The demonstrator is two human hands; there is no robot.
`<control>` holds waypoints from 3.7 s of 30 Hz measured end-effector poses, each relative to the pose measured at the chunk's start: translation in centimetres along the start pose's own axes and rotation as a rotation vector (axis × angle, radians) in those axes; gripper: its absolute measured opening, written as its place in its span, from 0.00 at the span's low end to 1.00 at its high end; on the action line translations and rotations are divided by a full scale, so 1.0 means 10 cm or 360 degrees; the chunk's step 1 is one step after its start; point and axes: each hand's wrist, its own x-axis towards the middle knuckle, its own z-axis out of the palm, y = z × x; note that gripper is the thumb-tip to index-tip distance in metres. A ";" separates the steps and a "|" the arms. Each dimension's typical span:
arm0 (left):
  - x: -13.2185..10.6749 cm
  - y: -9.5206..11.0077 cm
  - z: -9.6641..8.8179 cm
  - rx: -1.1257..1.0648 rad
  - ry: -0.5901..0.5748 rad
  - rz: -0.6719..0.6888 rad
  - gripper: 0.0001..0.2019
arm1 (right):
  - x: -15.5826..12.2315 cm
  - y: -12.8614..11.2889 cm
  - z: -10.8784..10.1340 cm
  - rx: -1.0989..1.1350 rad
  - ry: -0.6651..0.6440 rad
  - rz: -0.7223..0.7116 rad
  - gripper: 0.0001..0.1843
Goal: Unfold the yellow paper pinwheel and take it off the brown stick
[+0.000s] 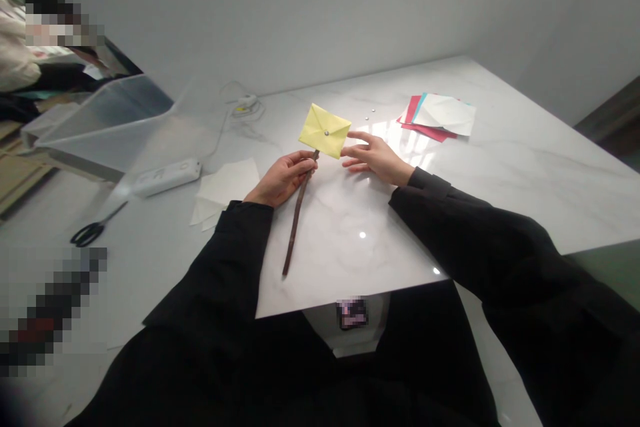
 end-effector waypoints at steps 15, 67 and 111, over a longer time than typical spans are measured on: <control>-0.03 0.05 0.03 0.0029 -0.0089 -0.0019 0.21 | 0.04 -0.03 -0.06 -0.0199 0.0086 -0.0083 0.29; 0.02 -0.02 -0.01 -0.0013 0.0090 -0.0050 0.24 | 0.00 -0.08 -0.03 -0.0572 0.0098 0.0061 0.42; 0.00 0.01 0.00 0.0052 0.0030 -0.0057 0.24 | -0.11 -0.20 -0.02 -0.0971 0.0274 -0.0252 0.49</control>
